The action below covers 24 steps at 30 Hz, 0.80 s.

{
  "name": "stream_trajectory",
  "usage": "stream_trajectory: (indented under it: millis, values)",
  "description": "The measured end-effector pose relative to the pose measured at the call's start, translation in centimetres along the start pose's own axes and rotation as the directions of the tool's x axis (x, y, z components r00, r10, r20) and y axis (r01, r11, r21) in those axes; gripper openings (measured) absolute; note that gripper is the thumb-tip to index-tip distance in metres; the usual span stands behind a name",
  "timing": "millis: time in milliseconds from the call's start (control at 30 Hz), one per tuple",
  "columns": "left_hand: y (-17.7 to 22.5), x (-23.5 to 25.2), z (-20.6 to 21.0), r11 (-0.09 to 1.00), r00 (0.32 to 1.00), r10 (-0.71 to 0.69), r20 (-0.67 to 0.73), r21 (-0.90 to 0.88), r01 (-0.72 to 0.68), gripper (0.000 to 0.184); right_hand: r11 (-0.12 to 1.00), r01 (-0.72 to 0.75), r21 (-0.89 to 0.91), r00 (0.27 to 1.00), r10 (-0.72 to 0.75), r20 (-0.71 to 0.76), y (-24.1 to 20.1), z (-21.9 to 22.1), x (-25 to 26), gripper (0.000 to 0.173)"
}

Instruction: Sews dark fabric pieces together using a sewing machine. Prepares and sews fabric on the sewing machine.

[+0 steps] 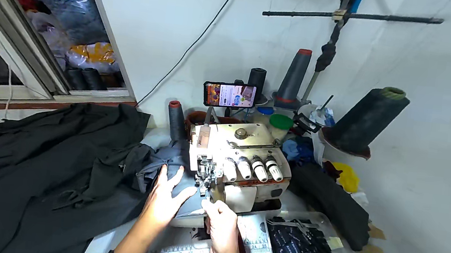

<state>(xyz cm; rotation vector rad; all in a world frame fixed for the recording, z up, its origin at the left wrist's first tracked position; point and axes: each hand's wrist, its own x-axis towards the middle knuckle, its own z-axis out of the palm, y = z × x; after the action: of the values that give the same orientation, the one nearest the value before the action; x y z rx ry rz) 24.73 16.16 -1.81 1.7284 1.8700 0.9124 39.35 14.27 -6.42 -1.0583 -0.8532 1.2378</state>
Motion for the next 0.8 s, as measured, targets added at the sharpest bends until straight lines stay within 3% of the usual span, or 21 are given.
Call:
stream_trajectory:
  millis: [300,433,533,633,800]
  values:
    - [0.6,1.8,-0.5,0.998,0.998,-0.057,0.033,0.035,0.055,0.066,0.999,0.031,-0.015,0.999,-0.031,-0.026,0.6,0.3,0.1,0.039]
    - [-0.5,4.1,0.1,0.998,0.991,0.060,-0.123,0.034,-0.056,0.055,0.994,0.077,0.082,0.996,-0.074,-0.045,2.1,-0.2,-2.0,0.034]
    - [-0.9,4.1,0.1,0.998,0.965,0.063,-0.255,0.019,-0.061,0.043,0.999,0.029,0.025,0.994,-0.031,0.104,3.0,-1.4,-4.5,0.043]
    - [-1.8,2.5,-0.7,0.999,0.960,0.025,-0.279,0.034,-0.017,0.036,0.998,0.066,-0.015,0.962,-0.059,0.267,3.8,-2.2,-5.8,0.036]
    - [-4.0,-2.8,-1.0,0.997,0.931,0.068,-0.358,0.058,-0.051,0.033,0.992,0.119,-0.049,0.939,-0.097,0.331,4.1,-1.5,-5.9,0.025]
